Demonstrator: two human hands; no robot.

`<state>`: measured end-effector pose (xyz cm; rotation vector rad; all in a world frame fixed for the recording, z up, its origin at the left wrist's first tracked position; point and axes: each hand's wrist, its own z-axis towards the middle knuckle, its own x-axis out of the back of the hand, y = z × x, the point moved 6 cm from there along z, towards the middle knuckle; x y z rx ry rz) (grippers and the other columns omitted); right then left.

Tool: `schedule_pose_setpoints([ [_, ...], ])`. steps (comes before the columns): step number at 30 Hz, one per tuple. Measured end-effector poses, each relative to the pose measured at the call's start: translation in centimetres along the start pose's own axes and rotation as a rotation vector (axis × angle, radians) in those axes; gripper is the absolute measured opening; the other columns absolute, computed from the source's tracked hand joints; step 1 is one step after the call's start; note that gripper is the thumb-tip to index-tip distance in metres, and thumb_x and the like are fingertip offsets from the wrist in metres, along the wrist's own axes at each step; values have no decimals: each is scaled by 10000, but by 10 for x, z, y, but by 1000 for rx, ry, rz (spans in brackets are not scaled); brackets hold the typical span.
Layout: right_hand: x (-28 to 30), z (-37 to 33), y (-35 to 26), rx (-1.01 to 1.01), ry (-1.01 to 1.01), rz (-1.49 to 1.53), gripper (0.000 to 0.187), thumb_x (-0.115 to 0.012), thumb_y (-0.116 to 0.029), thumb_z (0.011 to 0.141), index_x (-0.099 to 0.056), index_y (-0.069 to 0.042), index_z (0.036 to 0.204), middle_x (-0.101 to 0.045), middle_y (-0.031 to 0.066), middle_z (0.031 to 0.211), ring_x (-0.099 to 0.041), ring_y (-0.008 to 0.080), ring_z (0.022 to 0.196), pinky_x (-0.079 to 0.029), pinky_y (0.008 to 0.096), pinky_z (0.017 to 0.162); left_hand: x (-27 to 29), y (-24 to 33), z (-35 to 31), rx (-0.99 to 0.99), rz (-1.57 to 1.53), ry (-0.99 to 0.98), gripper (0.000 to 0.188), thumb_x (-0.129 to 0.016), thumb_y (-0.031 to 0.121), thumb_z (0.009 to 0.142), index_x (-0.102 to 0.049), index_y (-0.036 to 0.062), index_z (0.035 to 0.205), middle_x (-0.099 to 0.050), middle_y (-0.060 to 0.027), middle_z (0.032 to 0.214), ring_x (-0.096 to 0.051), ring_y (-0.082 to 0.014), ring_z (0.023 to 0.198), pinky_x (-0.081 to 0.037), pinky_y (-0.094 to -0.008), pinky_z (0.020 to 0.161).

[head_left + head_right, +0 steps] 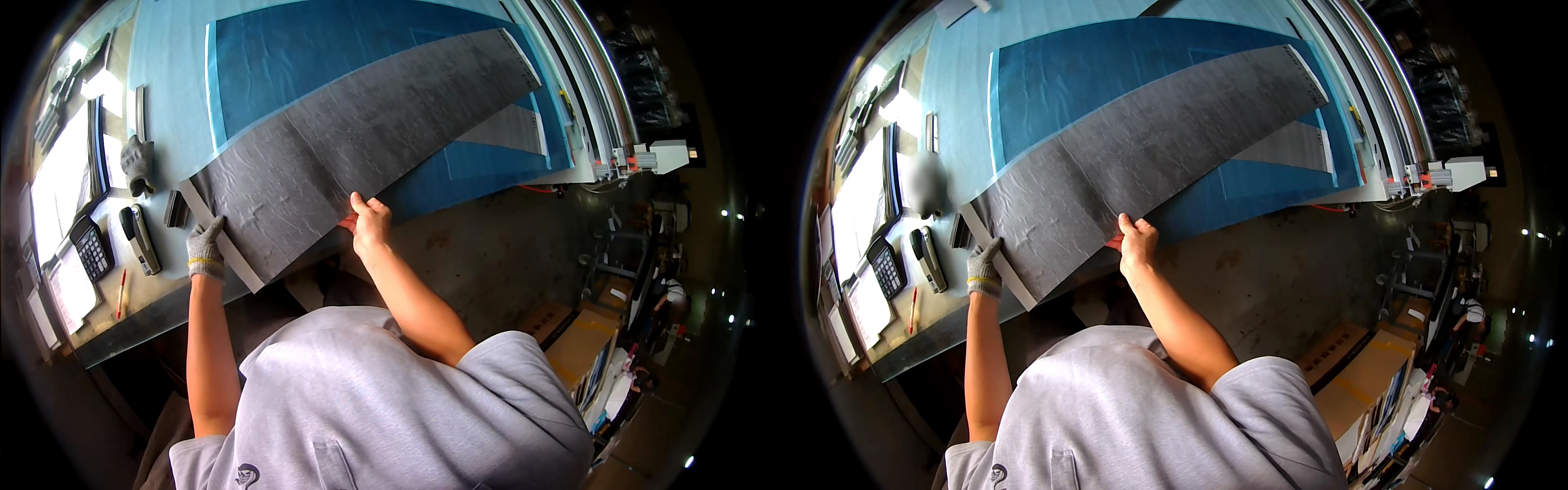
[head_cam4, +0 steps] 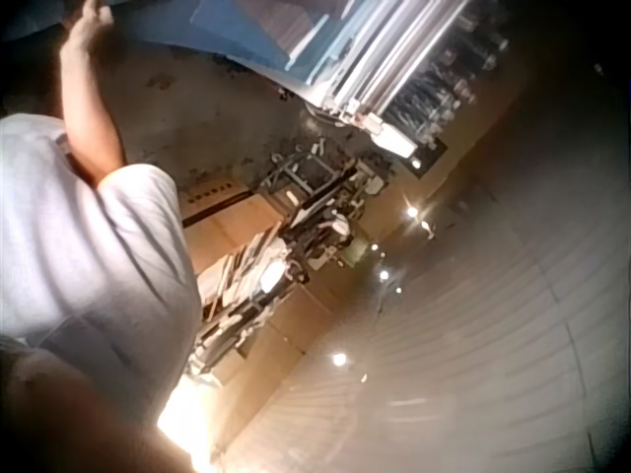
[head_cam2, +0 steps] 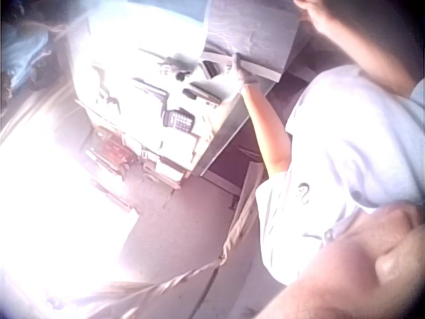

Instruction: The person writes on a notepad with a red pen, then picks up a large sheet of dark material and places it on a machine. They interact with the machine's control panel using a touchscreen.

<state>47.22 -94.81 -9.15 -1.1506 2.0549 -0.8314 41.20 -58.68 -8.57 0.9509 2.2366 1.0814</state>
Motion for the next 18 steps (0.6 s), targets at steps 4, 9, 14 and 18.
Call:
schedule_pose_setpoints([
  [4,-15,-18,-14,-117,-60,70,275,-698,-202,934,-506,-84,776,-581,74,778,-604,227,654,-569,428,637,0,6,-3,4,42,-2,219,-798,135,823,-706,48,1002,-684,-11,847,-610,-123,696,-489,-273,634],
  [9,-9,-17,-16,-142,-164,-48,263,-644,-211,963,-492,-51,819,-580,126,757,-666,298,644,-609,442,609,15,54,-2,-304,253,115,262,-716,136,892,-693,12,1121,-705,-22,937,-623,-103,739,-505,-260,644],
  [14,-1,-31,-28,-248,-238,-351,277,-618,-303,983,-580,-50,879,-676,132,778,-689,226,666,-597,359,607,22,156,-8,-938,1007,403,164,-630,77,873,-714,110,1010,-701,-170,954,-676,-342,904,-531,-402,808],
  [18,1,-45,-30,-223,-244,-515,307,-627,-319,980,-605,-47,840,-635,67,653,-611,153,514,-559,296,516,48,189,45,-807,1371,548,285,-606,117,877,-671,152,1152,-668,-167,1108,-653,-370,934,-518,-451,847],
])
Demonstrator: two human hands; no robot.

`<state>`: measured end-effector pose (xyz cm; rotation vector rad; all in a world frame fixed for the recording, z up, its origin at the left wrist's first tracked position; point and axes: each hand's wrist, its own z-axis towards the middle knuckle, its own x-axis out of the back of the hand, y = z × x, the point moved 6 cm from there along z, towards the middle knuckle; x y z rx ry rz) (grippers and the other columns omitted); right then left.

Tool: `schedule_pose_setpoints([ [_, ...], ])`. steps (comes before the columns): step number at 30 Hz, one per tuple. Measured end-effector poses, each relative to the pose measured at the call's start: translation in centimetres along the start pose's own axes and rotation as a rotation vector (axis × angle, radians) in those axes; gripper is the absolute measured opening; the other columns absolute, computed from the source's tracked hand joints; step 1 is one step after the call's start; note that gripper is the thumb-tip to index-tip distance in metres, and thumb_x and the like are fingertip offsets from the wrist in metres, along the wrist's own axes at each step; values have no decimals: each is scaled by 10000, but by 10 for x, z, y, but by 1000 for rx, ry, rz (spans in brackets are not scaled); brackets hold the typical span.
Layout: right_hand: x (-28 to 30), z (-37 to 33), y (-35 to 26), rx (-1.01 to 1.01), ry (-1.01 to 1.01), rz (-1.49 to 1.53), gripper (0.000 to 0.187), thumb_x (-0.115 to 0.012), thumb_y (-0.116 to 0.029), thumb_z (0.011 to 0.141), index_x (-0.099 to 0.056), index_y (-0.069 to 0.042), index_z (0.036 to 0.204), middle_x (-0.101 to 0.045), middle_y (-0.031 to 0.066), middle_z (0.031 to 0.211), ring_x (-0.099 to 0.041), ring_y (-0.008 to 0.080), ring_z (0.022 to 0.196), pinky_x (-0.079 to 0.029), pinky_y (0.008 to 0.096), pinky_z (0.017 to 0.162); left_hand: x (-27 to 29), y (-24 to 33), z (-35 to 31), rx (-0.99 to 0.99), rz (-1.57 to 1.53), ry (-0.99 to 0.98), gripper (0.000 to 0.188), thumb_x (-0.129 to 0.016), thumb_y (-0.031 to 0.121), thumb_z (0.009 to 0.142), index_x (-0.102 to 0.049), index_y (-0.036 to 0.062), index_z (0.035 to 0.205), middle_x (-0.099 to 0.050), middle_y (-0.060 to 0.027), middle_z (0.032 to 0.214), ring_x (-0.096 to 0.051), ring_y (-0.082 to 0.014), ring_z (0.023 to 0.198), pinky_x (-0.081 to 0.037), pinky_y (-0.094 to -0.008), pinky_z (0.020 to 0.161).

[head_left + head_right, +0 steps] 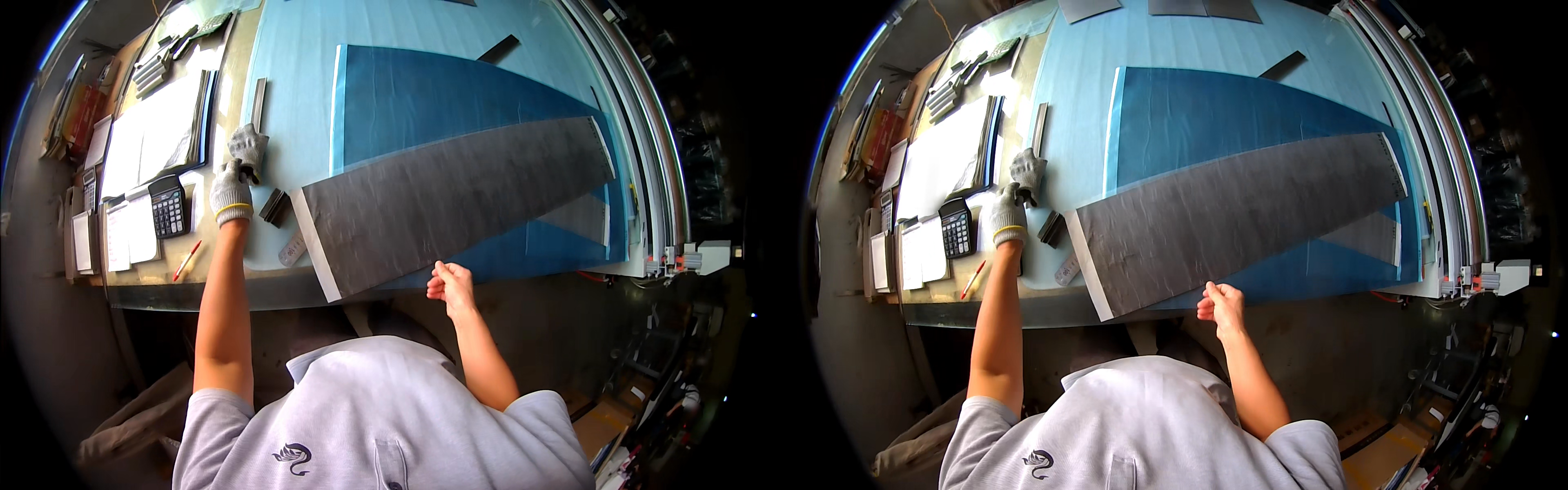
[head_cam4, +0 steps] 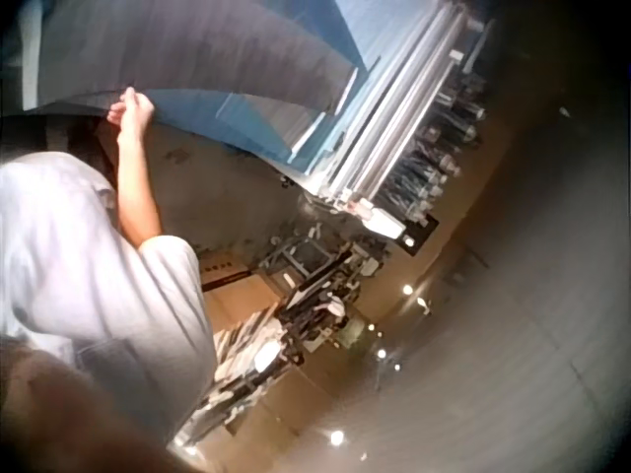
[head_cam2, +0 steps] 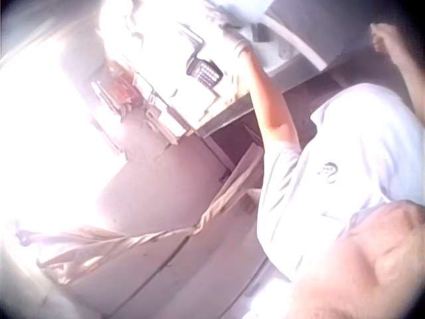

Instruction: The person writes on a notepad with a red pen, then picks up a large sheet of dark material and places it on a machine. They interact with the machine's control panel using a touchscreen.

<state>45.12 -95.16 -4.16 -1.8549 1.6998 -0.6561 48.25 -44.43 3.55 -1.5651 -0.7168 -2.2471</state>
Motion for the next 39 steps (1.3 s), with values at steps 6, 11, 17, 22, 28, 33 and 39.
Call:
schedule_pose_setpoints([
  [6,-40,-11,-16,167,-151,0,280,-634,-272,979,-615,-35,830,-618,39,641,-590,102,519,-523,243,509,-24,17,38,-209,190,-166,166,-600,149,858,-674,115,1004,-670,-179,1034,-662,-372,898,-532,-471,800],
  [11,-96,-23,-52,352,-317,20,194,-619,-177,987,-635,-14,882,-659,46,747,-630,103,622,-539,240,586,36,85,5,-273,-116,149,213,-743,198,765,-649,109,935,-671,-142,806,-667,-349,771,-523,-451,666],
  [17,-149,-69,-114,902,-304,52,322,-708,-2,877,-613,10,1185,-664,69,1024,-643,129,925,-538,267,840,70,189,-127,-255,-652,70,267,-750,91,741,-641,106,984,-652,-99,771,-650,-307,681,-512,-389,615],
  [22,-113,-67,-113,972,-252,61,278,-541,155,873,-663,17,1082,-682,67,1014,-654,124,921,-530,264,865,77,196,-153,-197,-873,119,253,-745,-4,710,-648,50,937,-638,-113,818,-648,-278,736,-517,-343,692],
  [28,-106,-61,-109,415,-596,884,160,-521,4,941,-666,1,1009,-698,109,1042,-671,167,946,-547,303,876,91,204,-147,-174,-936,80,169,-716,-44,743,-707,27,895,-663,-79,860,-646,-234,764,-513,-301,719],
  [33,-93,-47,-129,388,-649,756,156,-492,-12,932,-647,5,939,-706,115,908,-685,167,820,-565,298,796,61,225,-162,376,-1775,-570,219,-713,111,872,-695,-57,1011,-699,-71,865,-628,-143,759,-509,-265,716],
  [39,-80,-40,-141,366,-698,718,177,-469,-13,951,-635,-10,1011,-707,115,964,-690,184,864,-574,322,814,83,255,-166,97,-2054,-1194,405,-657,289,926,-601,-94,1044,-582,-46,704,-512,-120,621,-415,-250,589],
])
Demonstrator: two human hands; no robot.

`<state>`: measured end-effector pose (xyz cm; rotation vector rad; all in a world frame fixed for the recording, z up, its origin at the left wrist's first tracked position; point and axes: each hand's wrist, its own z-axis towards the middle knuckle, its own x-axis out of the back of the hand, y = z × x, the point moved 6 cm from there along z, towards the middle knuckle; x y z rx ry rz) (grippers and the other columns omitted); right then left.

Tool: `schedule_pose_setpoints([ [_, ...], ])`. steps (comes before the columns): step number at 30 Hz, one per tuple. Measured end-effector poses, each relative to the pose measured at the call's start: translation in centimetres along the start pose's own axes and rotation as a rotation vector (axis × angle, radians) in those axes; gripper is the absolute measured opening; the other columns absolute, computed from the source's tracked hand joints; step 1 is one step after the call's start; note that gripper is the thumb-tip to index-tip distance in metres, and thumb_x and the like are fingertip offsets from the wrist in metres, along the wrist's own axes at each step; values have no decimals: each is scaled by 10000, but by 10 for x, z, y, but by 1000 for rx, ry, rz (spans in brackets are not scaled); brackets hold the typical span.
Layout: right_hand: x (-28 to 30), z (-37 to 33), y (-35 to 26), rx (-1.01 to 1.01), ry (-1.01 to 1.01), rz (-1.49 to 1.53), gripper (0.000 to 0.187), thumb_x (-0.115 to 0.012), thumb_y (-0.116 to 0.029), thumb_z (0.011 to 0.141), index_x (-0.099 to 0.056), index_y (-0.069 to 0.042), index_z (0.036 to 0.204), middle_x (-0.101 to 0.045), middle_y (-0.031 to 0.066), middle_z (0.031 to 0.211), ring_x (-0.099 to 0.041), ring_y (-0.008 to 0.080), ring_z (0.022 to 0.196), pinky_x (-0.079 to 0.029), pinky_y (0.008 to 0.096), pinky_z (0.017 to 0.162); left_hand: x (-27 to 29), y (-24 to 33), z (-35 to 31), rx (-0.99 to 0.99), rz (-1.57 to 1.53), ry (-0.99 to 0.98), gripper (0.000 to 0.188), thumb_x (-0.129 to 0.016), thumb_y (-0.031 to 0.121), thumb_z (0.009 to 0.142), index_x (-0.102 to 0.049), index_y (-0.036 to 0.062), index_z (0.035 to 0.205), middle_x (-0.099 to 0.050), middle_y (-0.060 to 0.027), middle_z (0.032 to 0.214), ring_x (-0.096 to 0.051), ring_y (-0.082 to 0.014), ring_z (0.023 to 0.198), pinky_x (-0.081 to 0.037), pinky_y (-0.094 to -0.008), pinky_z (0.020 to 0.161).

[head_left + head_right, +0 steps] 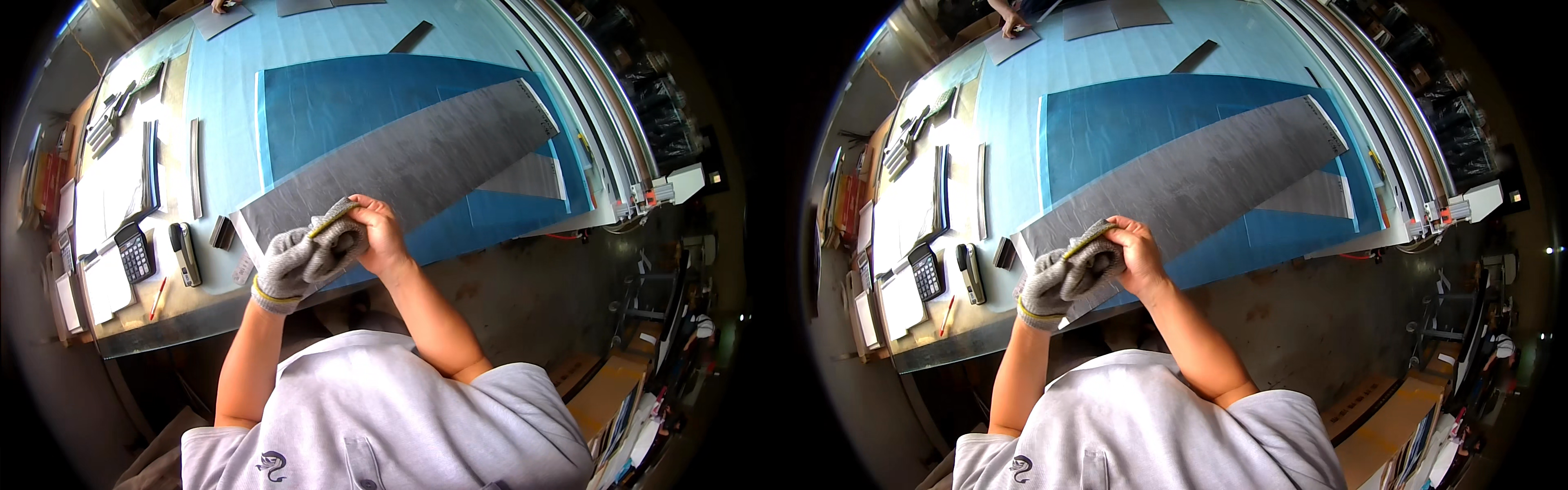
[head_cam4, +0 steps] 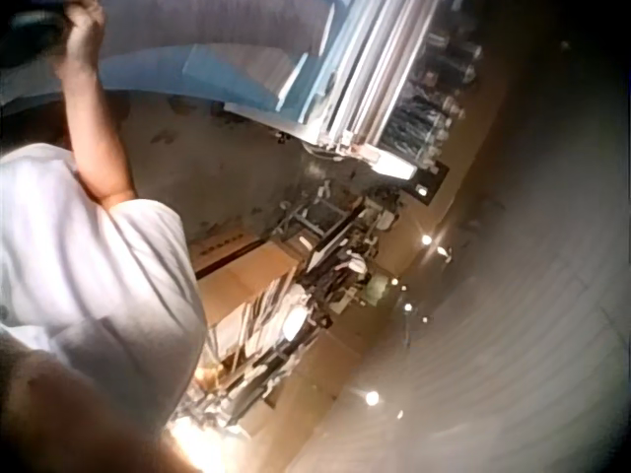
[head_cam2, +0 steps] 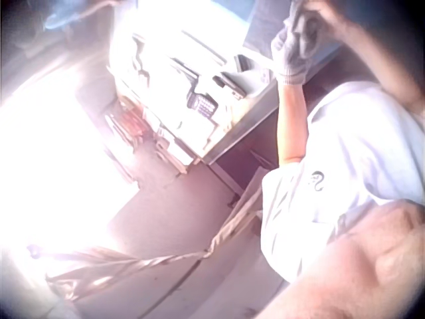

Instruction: The person writes on a notepad with a red pen, then picks up a large sheet of dark material and places it on a machine. They interact with the machine's control panel using a touchscreen.

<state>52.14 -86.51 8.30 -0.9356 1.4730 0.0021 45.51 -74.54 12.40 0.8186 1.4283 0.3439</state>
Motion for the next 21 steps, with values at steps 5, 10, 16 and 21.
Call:
schedule_pose_setpoints([
  [5,-19,-15,14,-174,18,74,231,-459,-118,1017,-644,0,1089,-701,97,1061,-679,169,937,-557,300,848,16,30,11,-66,389,281,358,-611,316,983,-626,-39,938,-604,-44,683,-506,-89,550,-417,-245,527],
  [10,-18,-26,29,-387,-182,307,391,-517,-290,1022,-590,11,1261,-676,113,1196,-646,206,1096,-519,361,955,43,15,35,-64,257,421,251,-571,240,1014,-619,30,887,-622,-10,802,-583,-90,692,-498,-269,627],
  [16,-18,-33,28,-289,-345,134,388,-637,-281,967,-590,-12,1244,-671,75,1171,-622,194,1108,-474,368,998,53,-34,51,169,791,148,189,-617,229,981,-641,51,923,-618,14,846,-548,-111,723,-481,-291,665],
  [21,12,-31,33,-190,-40,209,285,-634,-234,972,-648,-37,1178,-695,62,1135,-626,176,1096,-443,339,1037,79,-51,49,181,472,257,214,-556,188,991,-624,13,1093,-660,-34,985,-622,-158,827,-525,-268,747],
])
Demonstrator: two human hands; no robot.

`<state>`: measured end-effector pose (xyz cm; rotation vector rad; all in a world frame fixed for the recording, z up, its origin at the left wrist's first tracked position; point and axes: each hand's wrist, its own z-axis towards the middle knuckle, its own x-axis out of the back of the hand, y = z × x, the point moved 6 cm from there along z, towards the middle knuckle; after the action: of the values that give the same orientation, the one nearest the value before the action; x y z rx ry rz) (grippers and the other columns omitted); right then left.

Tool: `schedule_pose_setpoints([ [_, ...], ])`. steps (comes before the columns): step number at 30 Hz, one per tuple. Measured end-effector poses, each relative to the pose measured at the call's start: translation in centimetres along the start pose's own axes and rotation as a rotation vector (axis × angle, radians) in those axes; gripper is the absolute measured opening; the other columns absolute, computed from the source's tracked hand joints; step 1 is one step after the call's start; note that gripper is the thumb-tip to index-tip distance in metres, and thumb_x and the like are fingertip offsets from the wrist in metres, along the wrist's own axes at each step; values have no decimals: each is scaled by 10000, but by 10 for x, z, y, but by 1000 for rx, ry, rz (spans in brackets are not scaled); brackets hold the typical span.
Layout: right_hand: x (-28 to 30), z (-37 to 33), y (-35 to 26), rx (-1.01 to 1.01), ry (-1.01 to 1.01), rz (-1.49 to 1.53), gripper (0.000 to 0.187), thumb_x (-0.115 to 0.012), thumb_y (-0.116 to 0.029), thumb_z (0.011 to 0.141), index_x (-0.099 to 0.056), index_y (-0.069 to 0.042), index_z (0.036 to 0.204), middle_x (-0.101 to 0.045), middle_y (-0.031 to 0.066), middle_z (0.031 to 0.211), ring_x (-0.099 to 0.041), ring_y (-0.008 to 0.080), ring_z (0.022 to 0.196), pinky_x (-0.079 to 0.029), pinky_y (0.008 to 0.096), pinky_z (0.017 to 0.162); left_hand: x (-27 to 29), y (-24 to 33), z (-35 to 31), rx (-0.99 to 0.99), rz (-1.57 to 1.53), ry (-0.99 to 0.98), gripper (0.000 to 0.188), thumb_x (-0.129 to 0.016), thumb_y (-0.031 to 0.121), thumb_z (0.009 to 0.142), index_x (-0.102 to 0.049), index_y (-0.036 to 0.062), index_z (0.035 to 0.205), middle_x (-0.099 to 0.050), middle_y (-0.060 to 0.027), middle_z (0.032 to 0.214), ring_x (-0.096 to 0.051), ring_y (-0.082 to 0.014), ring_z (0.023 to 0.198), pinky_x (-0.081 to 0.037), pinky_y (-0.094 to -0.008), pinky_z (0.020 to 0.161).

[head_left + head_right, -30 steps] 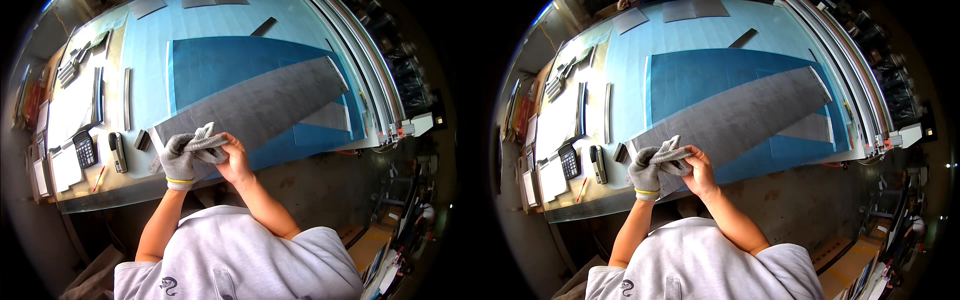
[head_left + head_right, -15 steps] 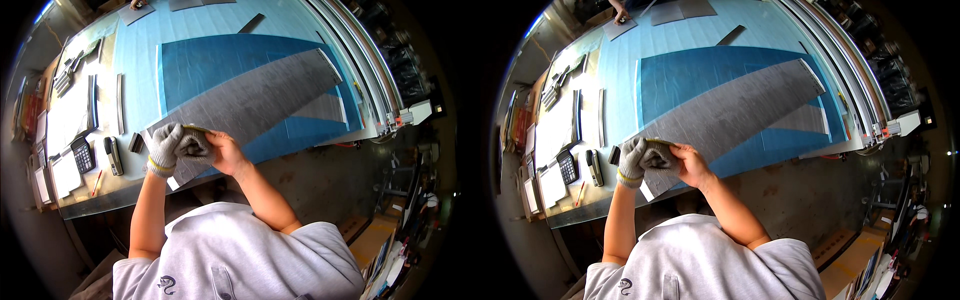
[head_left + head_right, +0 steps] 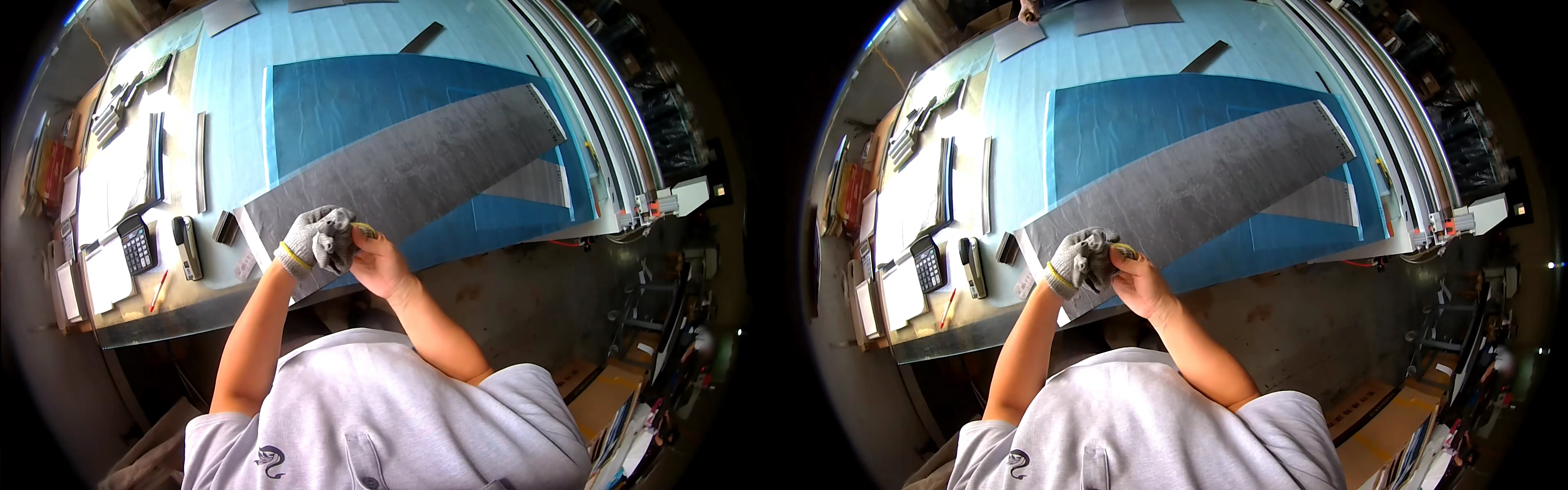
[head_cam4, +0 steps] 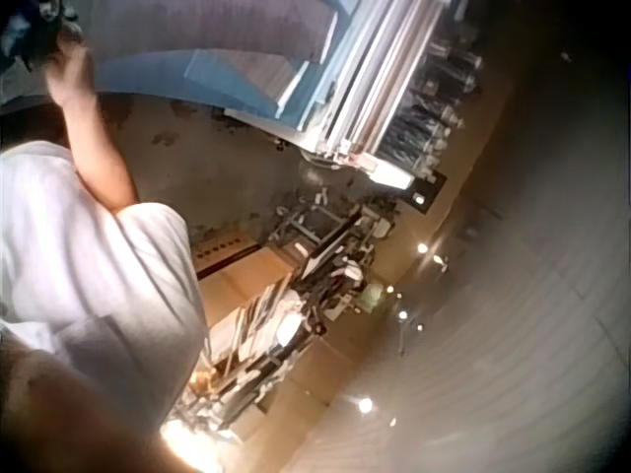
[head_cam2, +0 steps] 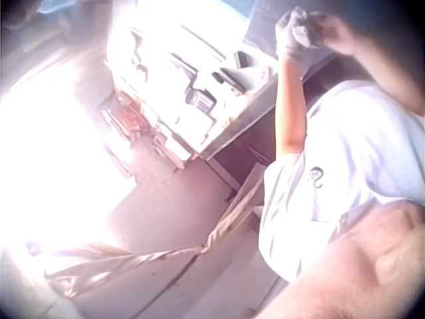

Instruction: The person writes on a notepad with a red pen, then picks up a large sheet of dark material and places it on a machine. They interact with the machine's control panel using a touchscreen.

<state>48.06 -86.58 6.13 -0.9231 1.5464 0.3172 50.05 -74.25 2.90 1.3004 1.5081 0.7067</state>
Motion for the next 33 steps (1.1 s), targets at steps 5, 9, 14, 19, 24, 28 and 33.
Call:
schedule_pose_setpoints([
  [5,-29,-7,6,29,-42,134,409,-540,-356,1017,-601,-37,1265,-671,68,1219,-610,188,1161,-471,363,1025,6,-72,12,45,95,87,329,-572,132,985,-514,20,1290,-602,-88,1203,-587,-216,1113,-452,-308,1019],
  [9,-16,-10,-11,60,-49,16,478,-471,-403,1039,-534,-43,1348,-634,68,1286,-605,188,1173,-479,370,1017,-20,-14,-10,-22,-123,-50,446,-548,247,1010,-449,18,1380,-541,-114,1346,-511,-241,1265,-387,-345,1099],
  [14,-11,-10,-35,237,-48,-201,563,-461,-414,1038,-454,19,1397,-558,115,1374,-489,221,1317,-348,387,1143,-18,23,-29,-144,-548,-96,559,-618,292,983,-444,-6,1423,-577,-110,1301,-582,-195,1162,-509,-322,949],
  [19,4,-20,-26,233,58,-230,500,-522,-349,1024,-503,33,1346,-593,125,1331,-554,228,1247,-411,382,1087,33,54,-27,-311,-54,684,215,-707,176,924,-726,-10,1031,-667,-6,830,-612,-118,745,-513,-276,696],
  [24,27,-25,-34,297,339,-509,257,-578,-310,1010,-629,-58,1021,-611,13,954,-571,122,919,-442,298,809,9,96,-50,-578,691,898,245,-712,175,893,-707,6,1071,-690,-78,935,-635,-190,775,-516,-297,735],
  [28,29,-11,-25,364,259,-687,397,-487,-476,1026,-610,-111,930,-554,-38,885,-499,65,823,-404,267,735,-46,65,-56,-646,787,458,313,-705,33,825,-693,41,1137,-695,-106,1022,-660,-243,819,-504,-296,756],
  [33,5,-3,-15,222,129,-619,636,-363,-608,1024,-601,-44,1200,-587,42,1158,-516,116,1123,-399,300,1004,-63,18,-40,-435,310,456,276,-681,31,861,-666,15,1136,-695,-39,975,-623,-121,818,-507,-260,706],
])
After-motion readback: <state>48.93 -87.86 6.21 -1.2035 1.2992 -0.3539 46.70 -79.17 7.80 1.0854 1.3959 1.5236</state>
